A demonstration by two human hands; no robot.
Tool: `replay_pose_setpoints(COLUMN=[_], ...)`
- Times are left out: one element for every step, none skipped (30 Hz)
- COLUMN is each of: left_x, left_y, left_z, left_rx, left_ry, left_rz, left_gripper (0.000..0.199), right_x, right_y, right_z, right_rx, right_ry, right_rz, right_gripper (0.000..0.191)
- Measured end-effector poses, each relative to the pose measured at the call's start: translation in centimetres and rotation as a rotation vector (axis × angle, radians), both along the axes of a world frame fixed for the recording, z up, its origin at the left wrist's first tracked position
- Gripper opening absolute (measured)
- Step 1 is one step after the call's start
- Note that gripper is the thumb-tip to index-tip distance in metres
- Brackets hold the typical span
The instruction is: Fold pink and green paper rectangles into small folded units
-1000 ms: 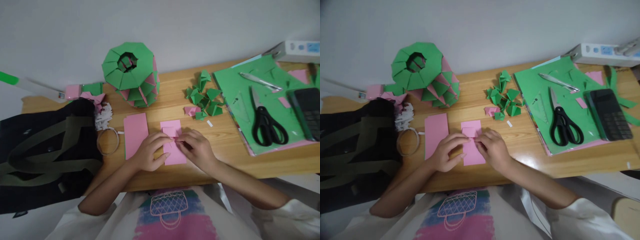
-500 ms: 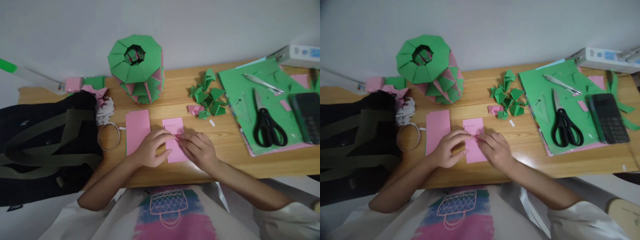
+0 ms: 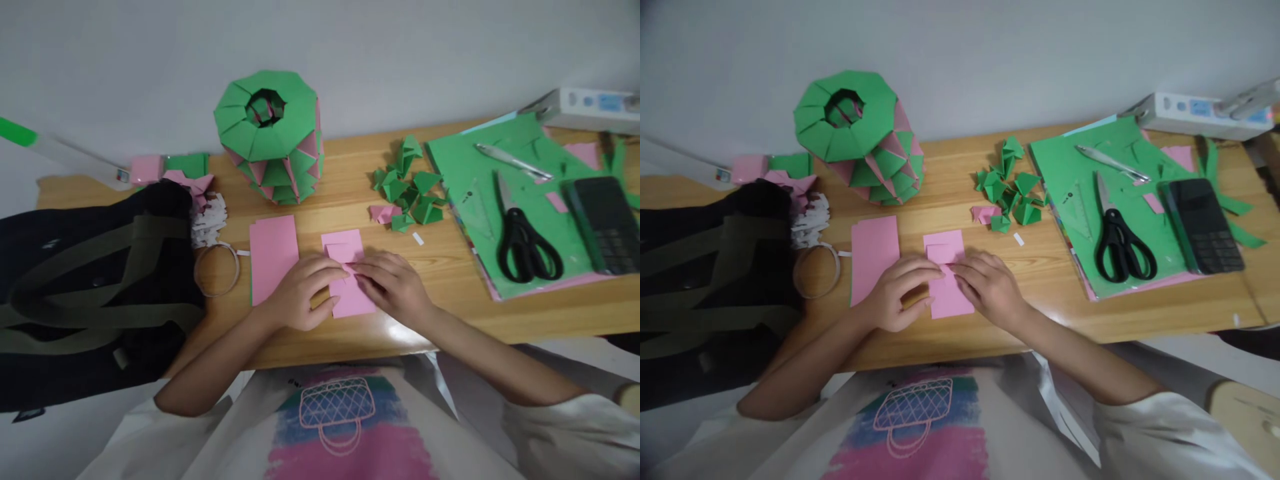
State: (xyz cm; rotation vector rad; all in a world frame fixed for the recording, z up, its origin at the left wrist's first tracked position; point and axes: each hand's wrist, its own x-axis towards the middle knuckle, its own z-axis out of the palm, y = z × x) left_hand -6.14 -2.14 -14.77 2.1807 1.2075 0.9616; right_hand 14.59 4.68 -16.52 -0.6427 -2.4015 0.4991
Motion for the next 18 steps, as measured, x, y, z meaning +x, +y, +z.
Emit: replay_pose_setpoints(left_x=[0.02,0.05,0.08,0.11,0.13,0.14,0.14,0.12,0.09,0.05,0.01,-0.04,-0.08,-0.11,-0.12,-0.13,-0.13,-0.12], left_y=[-0.01,-0.02,-0.03,-0.04,-0.05,-0.07,-0.09,-0.12,-0.14,-0.16,-0.18,-0.19,-0.19,-0.18,-0.17,-0.15,-0.12,-0.09], left_z=[-0.03,-0.04,-0.05,-0.04,-0.03,-0.01,0.03,0.07,0.12,0.18,0.24,0.3,0.37,0.42,0.46,0.49,0.5,0.5], left_rx=[0.003,0.007,0.01,0.015,0.021,0.027,0.032,0.035,0.035,0.035,0.034,0.032,0.031,0.032,0.033,0.033,0.032,0.032], left_ry=[0.005,0.011,0.019,0.027,0.033,0.038,0.042,0.05,0.06,0.072,0.085,0.096,0.103,0.106,0.107,0.108,0.109,0.11], left_rz=[0.003,0.008,0.012,0.014,0.014,0.012,0.009,0.003,-0.002,-0.006,-0.009,-0.012,-0.014,-0.017,-0.02,-0.024,-0.028,-0.031], left_gripper=[0.033,0.032,0.032,0.032,0.033,0.033,0.034,0.034,0.035,0.035,0.036,0.036,0.036,0.037,0.037,0.038,0.038,0.039], right_x=[-0.11,-0.22,-0.31,-0.38,-0.43,-0.44,-0.43,-0.39,-0.33,-0.26,-0.2,-0.14,-0.09,-0.06,-0.03,-0.01,0.02,0.05], right_y=[-0.02,-0.05,-0.1,-0.17,-0.24,-0.3,-0.36,-0.4,-0.42,-0.43,-0.42,-0.41,-0.39,-0.37,-0.35,-0.34,-0.34,-0.34], right_z=[-0.05,-0.09,-0.13,-0.15,-0.15,-0.14,-0.1,-0.05,0.02,0.09,0.15,0.2,0.24,0.27,0.28,0.29,0.28,0.28], right_rx=[-0.026,-0.047,-0.057,-0.055,-0.044,-0.025,-0.001,0.023,0.047,0.069,0.089,0.106,0.122,0.135,0.145,0.151,0.154,0.155], right_ry=[0.005,0.01,0.015,0.018,0.016,0.012,0.008,0.004,0.001,0.0,0.0,0.001,0.003,0.006,0.008,0.01,0.007,0.003], right_rz=[-0.013,-0.027,-0.042,-0.056,-0.067,-0.074,-0.074,-0.067,-0.055,-0.041,-0.029,-0.02,-0.014,-0.011,-0.008,-0.005,-0.002,0.002], right_gripper=[0.016,0.014,0.013,0.013,0.013,0.013,0.012,0.012,0.011,0.011,0.011,0.011,0.01,0.01,0.009,0.009,0.009,0.009])
